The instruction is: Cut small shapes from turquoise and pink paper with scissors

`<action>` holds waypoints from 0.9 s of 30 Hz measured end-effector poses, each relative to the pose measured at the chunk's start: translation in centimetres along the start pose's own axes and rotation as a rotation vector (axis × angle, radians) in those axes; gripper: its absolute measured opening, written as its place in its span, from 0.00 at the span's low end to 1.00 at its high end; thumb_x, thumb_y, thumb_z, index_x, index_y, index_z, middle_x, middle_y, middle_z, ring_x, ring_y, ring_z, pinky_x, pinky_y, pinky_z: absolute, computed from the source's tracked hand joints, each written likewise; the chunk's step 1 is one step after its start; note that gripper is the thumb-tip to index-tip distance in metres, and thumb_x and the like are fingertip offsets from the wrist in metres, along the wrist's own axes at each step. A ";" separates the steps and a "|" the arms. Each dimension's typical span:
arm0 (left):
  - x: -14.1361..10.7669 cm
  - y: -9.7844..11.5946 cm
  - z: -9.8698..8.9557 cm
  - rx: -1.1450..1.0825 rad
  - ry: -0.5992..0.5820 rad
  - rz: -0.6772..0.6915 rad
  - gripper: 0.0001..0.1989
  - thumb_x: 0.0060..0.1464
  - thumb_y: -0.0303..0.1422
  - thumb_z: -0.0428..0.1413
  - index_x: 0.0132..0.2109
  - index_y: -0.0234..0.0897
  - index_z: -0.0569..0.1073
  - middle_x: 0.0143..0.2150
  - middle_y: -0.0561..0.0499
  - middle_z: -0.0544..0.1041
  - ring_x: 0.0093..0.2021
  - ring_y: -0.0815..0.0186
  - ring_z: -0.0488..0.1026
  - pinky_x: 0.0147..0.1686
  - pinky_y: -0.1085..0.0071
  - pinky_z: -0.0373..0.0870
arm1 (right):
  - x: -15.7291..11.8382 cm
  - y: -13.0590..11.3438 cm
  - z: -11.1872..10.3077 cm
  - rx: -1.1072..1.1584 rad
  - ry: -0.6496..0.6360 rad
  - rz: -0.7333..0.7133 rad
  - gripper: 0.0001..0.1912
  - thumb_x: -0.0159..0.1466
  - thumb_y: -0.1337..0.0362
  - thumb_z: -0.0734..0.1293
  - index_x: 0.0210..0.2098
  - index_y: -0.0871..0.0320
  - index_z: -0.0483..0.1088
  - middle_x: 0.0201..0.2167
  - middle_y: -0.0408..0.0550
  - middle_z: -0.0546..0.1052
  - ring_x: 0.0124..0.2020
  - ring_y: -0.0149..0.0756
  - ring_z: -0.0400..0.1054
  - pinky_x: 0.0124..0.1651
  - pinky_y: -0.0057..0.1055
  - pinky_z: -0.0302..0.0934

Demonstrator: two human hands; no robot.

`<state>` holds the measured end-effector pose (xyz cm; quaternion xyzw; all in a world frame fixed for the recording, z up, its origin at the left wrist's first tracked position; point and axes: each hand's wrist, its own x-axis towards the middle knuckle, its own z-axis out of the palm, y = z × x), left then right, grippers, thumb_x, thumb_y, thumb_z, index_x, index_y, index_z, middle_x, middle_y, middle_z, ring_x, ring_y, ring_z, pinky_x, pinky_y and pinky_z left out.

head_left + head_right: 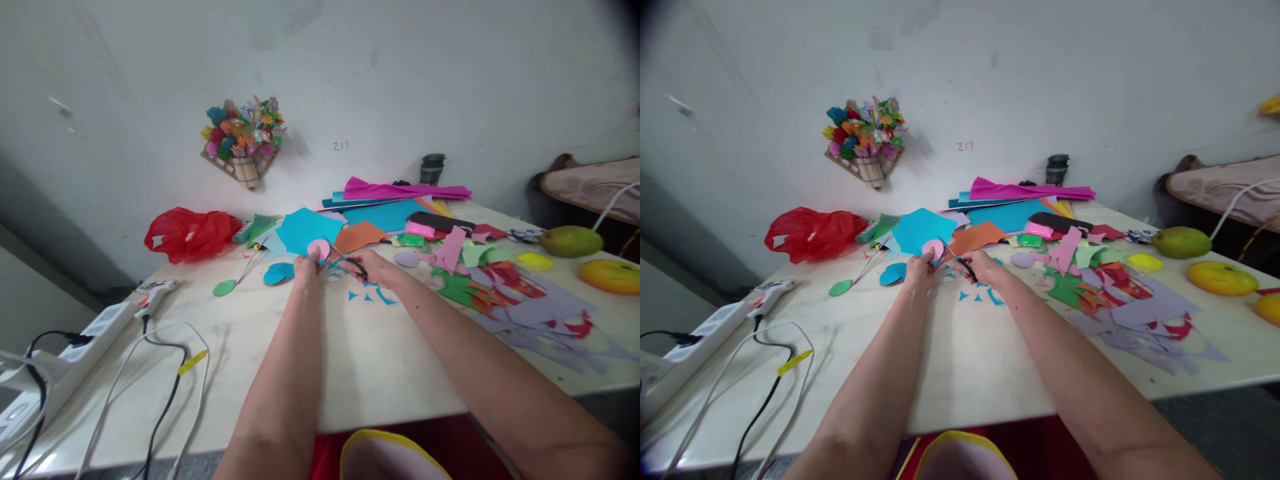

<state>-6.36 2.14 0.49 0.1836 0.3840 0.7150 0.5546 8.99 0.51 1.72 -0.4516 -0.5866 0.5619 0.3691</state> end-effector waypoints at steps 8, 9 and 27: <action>0.0 0.2 -0.2 0.051 -0.034 -0.020 0.08 0.50 0.21 0.62 0.36 0.31 0.70 0.25 0.50 0.73 0.29 0.65 0.77 0.32 0.69 0.79 | -1.0 -0.7 -1.2 -0.102 -0.091 -0.046 0.17 0.55 0.57 0.73 0.22 0.59 0.64 0.13 0.38 0.62 0.13 0.23 0.52 0.16 0.24 0.45; 0.0 0.2 -0.2 0.056 -0.037 -0.020 0.08 0.50 0.21 0.62 0.36 0.30 0.70 0.25 0.50 0.73 0.29 0.65 0.77 0.31 0.70 0.79 | -1.0 -0.6 -1.4 -0.113 -0.105 -0.056 0.17 0.55 0.56 0.73 0.22 0.59 0.64 0.13 0.38 0.62 0.13 0.23 0.53 0.16 0.24 0.44; -0.9 0.0 0.2 0.043 -0.048 -0.003 0.10 0.49 0.20 0.63 0.30 0.32 0.68 0.27 0.50 0.74 0.28 0.66 0.76 0.39 0.63 0.79 | -0.5 0.1 -2.0 -0.118 -0.091 -0.060 0.17 0.57 0.55 0.72 0.24 0.59 0.64 0.15 0.38 0.64 0.13 0.23 0.55 0.13 0.23 0.37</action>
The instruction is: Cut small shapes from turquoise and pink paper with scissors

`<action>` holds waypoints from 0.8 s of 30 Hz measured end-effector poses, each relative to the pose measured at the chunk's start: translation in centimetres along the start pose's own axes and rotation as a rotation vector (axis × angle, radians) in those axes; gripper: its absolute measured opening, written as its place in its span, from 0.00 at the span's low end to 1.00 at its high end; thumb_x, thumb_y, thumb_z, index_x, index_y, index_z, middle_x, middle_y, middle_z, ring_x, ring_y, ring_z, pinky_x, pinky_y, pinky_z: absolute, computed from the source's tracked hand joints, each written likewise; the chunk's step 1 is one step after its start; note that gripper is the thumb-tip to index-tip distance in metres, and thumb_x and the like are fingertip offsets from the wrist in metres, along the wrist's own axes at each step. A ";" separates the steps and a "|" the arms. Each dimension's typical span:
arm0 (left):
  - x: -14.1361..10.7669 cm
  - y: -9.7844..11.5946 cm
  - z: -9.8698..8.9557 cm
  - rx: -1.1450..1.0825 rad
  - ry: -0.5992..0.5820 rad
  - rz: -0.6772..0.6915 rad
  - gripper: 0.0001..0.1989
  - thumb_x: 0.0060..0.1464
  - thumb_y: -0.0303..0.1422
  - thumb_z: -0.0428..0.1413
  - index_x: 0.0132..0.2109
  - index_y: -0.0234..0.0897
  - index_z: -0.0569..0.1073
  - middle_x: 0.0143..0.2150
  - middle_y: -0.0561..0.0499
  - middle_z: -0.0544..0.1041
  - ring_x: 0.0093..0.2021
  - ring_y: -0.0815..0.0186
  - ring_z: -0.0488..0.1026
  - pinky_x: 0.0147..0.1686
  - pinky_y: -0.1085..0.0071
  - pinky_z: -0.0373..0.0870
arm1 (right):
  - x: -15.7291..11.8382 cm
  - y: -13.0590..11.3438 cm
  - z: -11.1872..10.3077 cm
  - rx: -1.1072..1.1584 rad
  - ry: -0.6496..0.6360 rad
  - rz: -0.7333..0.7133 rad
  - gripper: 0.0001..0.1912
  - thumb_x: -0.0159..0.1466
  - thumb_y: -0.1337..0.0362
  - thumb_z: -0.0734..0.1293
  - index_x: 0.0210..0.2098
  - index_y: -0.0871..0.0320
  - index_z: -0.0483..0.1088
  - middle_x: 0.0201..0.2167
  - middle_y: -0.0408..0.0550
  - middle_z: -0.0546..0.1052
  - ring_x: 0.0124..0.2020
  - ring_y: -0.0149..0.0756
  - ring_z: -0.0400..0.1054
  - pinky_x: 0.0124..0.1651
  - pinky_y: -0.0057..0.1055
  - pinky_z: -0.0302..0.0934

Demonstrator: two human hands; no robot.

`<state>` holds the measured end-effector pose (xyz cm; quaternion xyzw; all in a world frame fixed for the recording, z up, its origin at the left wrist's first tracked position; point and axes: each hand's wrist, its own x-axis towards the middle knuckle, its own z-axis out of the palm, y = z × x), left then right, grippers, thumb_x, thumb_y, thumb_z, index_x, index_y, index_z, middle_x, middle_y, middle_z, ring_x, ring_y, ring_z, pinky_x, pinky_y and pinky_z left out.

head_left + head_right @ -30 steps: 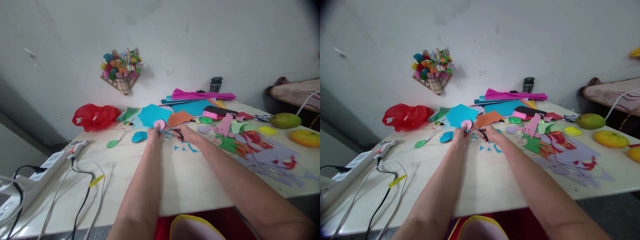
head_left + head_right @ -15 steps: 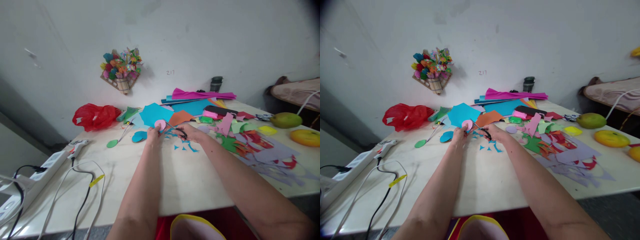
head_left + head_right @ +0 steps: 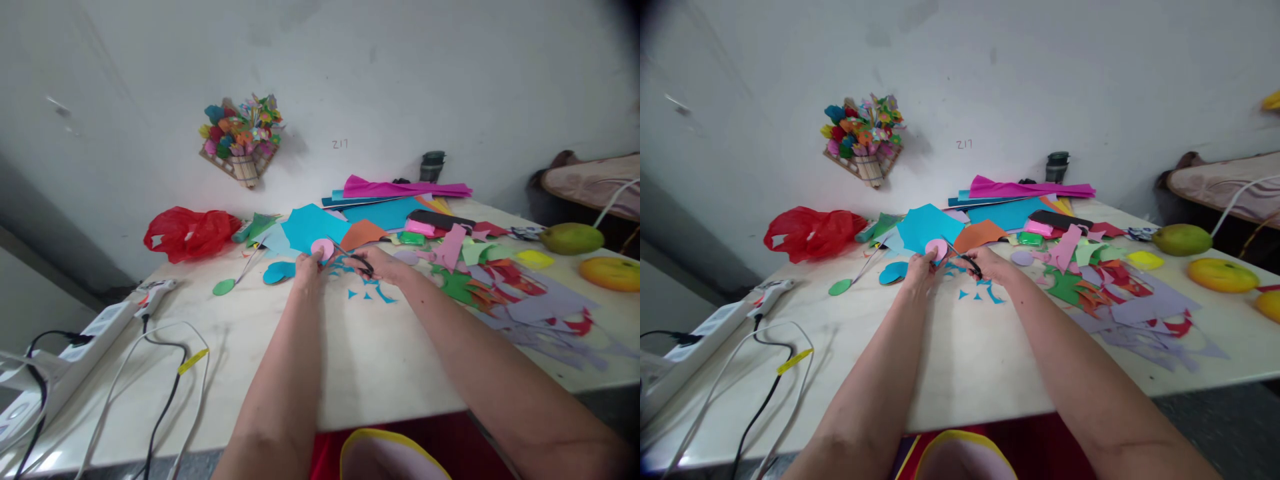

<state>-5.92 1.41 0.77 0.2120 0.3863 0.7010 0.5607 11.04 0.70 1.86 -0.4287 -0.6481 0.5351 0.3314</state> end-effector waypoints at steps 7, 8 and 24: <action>0.2 0.1 -0.2 0.048 -0.030 0.007 0.07 0.50 0.20 0.61 0.31 0.31 0.70 0.26 0.49 0.75 0.28 0.65 0.77 0.37 0.66 0.79 | 0.0 0.0 0.2 -0.005 0.003 -0.003 0.17 0.56 0.55 0.73 0.24 0.59 0.64 0.14 0.38 0.63 0.13 0.23 0.54 0.16 0.24 0.39; 0.3 0.1 -0.3 0.046 -0.031 0.010 0.07 0.50 0.20 0.61 0.32 0.31 0.70 0.26 0.49 0.75 0.29 0.65 0.77 0.37 0.66 0.80 | 0.0 -0.1 0.1 -0.005 0.000 -0.006 0.17 0.57 0.55 0.72 0.24 0.59 0.64 0.14 0.38 0.63 0.13 0.24 0.54 0.16 0.24 0.39; 0.2 0.6 -0.4 0.030 -0.050 -0.028 0.10 0.48 0.20 0.62 0.34 0.33 0.69 0.28 0.48 0.76 0.32 0.60 0.79 0.36 0.63 0.80 | 0.4 -0.1 -0.3 0.005 -0.019 0.030 0.17 0.56 0.56 0.73 0.22 0.59 0.65 0.13 0.39 0.64 0.12 0.24 0.53 0.15 0.25 0.43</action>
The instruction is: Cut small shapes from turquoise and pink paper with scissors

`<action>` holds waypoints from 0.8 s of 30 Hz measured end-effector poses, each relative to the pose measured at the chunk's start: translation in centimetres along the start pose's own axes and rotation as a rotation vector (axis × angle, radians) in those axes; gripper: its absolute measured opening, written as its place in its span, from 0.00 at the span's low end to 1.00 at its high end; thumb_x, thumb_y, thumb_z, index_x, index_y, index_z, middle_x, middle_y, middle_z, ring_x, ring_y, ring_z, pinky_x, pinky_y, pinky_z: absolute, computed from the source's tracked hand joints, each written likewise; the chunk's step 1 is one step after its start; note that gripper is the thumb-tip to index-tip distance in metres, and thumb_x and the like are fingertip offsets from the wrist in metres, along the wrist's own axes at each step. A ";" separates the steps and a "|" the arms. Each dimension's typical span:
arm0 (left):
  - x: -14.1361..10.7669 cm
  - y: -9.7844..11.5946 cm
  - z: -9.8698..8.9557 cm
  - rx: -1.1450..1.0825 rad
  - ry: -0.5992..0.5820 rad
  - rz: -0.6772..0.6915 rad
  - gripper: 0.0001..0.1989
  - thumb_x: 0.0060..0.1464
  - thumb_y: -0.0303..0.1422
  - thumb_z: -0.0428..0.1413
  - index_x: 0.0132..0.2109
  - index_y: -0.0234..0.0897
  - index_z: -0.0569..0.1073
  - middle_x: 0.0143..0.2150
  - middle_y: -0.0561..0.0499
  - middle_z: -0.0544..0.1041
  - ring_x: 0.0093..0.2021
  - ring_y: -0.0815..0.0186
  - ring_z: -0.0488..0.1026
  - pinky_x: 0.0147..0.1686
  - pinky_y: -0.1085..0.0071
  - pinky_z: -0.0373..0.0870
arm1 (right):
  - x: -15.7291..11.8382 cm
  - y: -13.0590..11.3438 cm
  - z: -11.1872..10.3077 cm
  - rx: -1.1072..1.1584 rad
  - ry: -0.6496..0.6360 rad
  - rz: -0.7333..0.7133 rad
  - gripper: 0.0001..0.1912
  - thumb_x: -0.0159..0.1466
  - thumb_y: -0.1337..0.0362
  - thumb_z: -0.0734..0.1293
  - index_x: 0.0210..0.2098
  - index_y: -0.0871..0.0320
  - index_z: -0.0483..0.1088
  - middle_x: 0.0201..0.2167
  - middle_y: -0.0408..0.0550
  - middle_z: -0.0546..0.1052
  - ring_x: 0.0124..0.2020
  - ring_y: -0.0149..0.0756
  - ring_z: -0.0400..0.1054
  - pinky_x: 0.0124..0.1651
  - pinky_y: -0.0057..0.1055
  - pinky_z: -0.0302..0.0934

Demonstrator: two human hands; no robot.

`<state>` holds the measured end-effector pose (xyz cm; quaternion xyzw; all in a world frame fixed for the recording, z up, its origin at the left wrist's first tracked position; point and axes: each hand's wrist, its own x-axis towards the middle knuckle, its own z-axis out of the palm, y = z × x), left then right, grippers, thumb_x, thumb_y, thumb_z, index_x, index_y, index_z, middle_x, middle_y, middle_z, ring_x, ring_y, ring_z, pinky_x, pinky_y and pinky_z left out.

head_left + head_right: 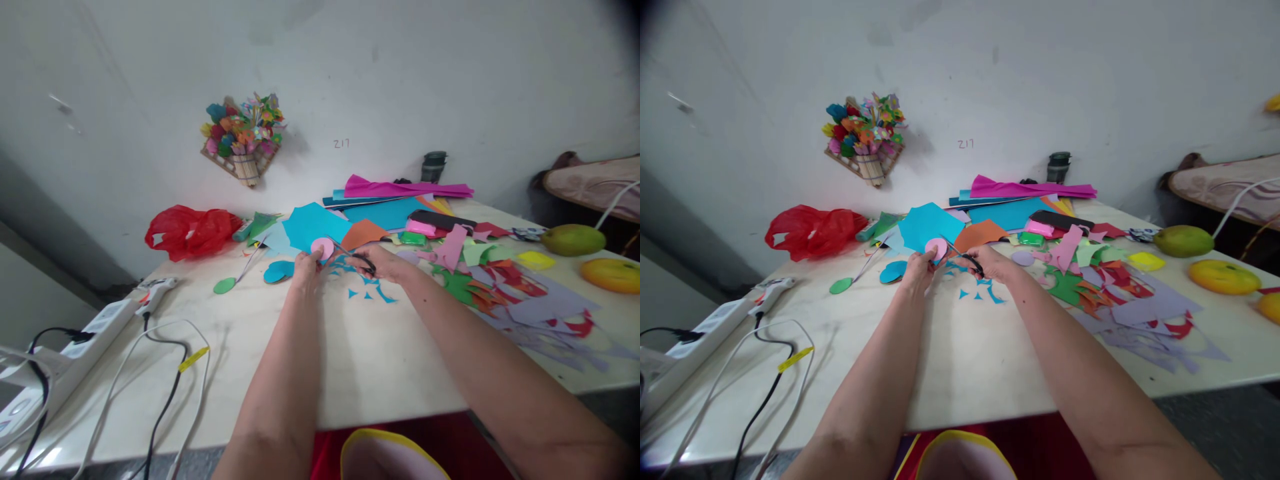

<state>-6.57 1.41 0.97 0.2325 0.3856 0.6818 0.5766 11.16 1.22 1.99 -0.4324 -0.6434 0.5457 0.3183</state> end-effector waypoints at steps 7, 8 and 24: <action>-0.1 0.1 0.1 0.004 0.022 -0.002 0.11 0.47 0.19 0.63 0.31 0.33 0.67 0.27 0.48 0.75 0.34 0.59 0.79 0.39 0.61 0.80 | 0.0 -0.2 -0.1 0.016 -0.013 0.017 0.16 0.57 0.57 0.72 0.22 0.59 0.66 0.12 0.40 0.64 0.11 0.25 0.53 0.14 0.25 0.43; -0.1 0.1 0.1 0.004 0.018 -0.003 0.11 0.47 0.19 0.63 0.31 0.33 0.67 0.27 0.48 0.76 0.35 0.58 0.80 0.39 0.61 0.80 | -0.1 -0.2 -0.1 0.011 -0.013 0.012 0.16 0.57 0.57 0.72 0.22 0.59 0.66 0.12 0.39 0.64 0.11 0.25 0.53 0.14 0.25 0.43; -0.1 -0.5 0.2 0.029 -0.008 -0.050 0.12 0.46 0.21 0.66 0.32 0.31 0.68 0.25 0.47 0.75 0.35 0.55 0.81 0.39 0.60 0.80 | -0.8 -0.8 0.1 0.008 0.006 0.020 0.15 0.59 0.58 0.73 0.26 0.60 0.66 0.13 0.39 0.66 0.10 0.23 0.55 0.11 0.22 0.38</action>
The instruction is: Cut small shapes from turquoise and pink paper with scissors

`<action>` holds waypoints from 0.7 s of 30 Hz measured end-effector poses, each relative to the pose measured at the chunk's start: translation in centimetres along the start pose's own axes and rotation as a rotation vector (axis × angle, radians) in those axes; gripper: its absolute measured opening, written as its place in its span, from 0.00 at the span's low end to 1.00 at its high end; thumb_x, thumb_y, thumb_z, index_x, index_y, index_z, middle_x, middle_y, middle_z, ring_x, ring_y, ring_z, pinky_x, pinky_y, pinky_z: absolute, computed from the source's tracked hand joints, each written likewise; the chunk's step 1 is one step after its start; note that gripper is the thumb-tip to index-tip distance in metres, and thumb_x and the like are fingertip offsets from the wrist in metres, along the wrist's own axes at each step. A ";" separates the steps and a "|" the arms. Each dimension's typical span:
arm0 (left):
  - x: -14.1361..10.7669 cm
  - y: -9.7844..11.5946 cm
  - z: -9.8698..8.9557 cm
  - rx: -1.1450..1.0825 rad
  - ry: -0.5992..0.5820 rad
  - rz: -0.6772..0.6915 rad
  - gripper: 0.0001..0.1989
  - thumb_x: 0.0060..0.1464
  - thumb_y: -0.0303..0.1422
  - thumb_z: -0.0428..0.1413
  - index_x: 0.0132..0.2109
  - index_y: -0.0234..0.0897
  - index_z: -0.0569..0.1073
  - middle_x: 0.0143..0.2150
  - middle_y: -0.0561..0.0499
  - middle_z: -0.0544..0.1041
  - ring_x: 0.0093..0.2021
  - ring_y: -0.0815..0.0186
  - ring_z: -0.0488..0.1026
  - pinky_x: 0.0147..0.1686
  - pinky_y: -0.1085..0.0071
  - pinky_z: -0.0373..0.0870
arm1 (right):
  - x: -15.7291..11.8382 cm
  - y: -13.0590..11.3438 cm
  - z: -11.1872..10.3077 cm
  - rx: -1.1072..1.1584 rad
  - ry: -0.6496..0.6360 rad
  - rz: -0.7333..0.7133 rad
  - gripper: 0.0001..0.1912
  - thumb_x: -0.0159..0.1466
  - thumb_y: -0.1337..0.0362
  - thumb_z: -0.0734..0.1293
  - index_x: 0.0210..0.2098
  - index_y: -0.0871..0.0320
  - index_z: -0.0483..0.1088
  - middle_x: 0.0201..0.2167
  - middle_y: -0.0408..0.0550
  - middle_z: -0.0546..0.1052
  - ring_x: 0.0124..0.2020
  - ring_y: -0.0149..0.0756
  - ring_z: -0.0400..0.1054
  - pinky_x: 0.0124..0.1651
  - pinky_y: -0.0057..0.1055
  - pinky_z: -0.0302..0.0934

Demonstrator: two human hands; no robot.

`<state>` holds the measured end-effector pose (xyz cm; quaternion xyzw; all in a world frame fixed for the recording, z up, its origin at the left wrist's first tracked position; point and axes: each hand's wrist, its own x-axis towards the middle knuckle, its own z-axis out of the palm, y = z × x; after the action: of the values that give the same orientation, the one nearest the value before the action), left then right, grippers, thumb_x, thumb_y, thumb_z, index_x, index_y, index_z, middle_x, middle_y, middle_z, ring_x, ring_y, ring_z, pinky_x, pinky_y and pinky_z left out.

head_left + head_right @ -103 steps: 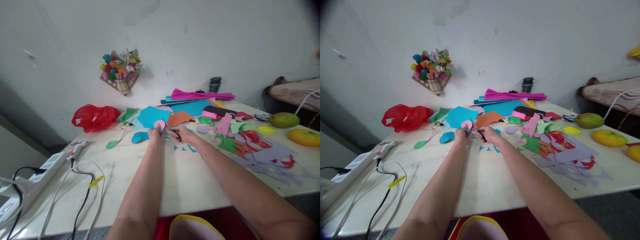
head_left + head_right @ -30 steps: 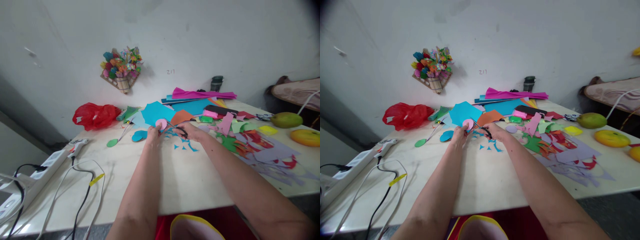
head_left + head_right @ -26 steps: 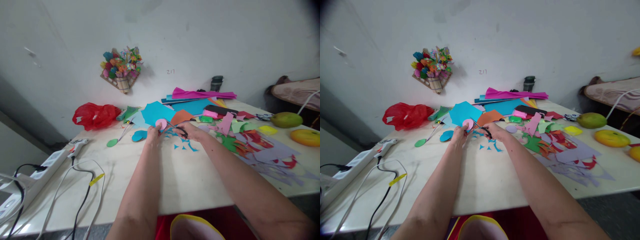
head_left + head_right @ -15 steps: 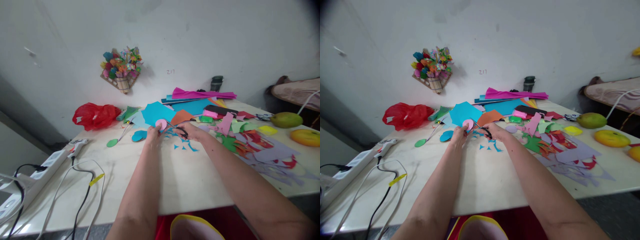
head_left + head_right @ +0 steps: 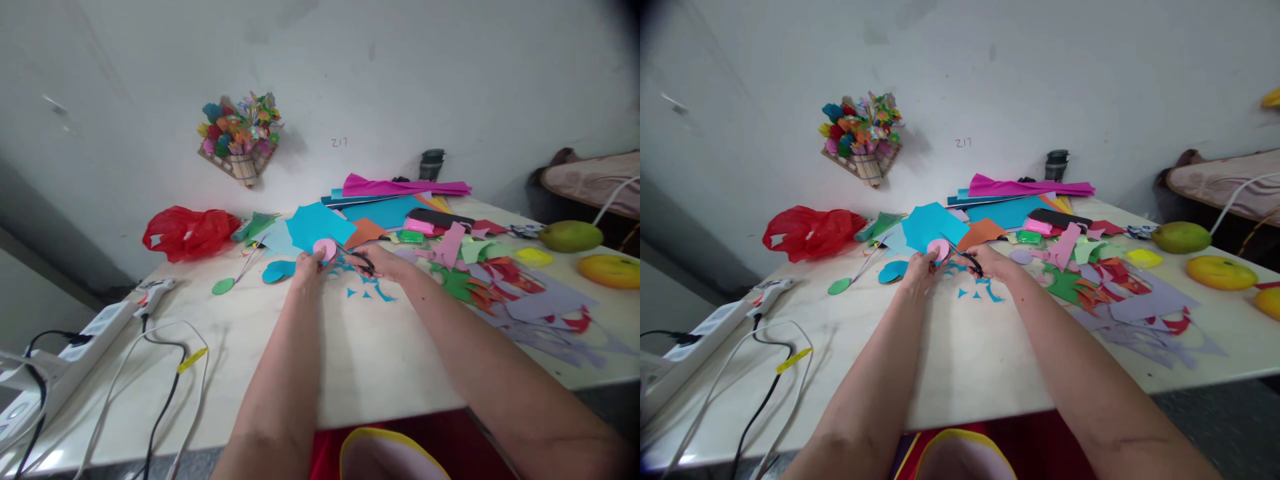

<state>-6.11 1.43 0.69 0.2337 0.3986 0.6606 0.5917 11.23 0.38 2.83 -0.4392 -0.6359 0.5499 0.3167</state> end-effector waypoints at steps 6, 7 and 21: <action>-0.3 0.3 0.0 0.022 -0.036 -0.015 0.09 0.49 0.20 0.64 0.32 0.30 0.70 0.26 0.46 0.77 0.34 0.56 0.81 0.33 0.68 0.79 | 0.1 -0.1 0.1 0.014 0.009 0.001 0.13 0.59 0.60 0.73 0.25 0.60 0.67 0.13 0.39 0.65 0.11 0.23 0.54 0.12 0.23 0.41; -0.3 0.4 0.0 0.019 -0.046 -0.019 0.08 0.49 0.21 0.64 0.33 0.29 0.70 0.26 0.45 0.77 0.34 0.56 0.81 0.32 0.69 0.79 | 0.3 0.1 0.1 0.017 0.010 0.000 0.13 0.58 0.61 0.73 0.25 0.60 0.67 0.12 0.38 0.64 0.11 0.23 0.54 0.13 0.23 0.42; -0.5 0.8 -0.4 0.091 -0.161 -0.033 0.03 0.54 0.20 0.58 0.38 0.22 0.74 0.35 0.35 0.81 0.37 0.55 0.81 0.25 0.75 0.75 | -0.7 -0.8 -0.9 0.017 -0.071 0.006 0.15 0.57 0.64 0.73 0.21 0.59 0.64 0.13 0.40 0.65 0.12 0.23 0.55 0.14 0.23 0.45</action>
<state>-6.76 0.89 1.16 0.3061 0.3829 0.6111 0.6214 12.20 0.13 3.85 -0.4184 -0.6408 0.5717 0.2958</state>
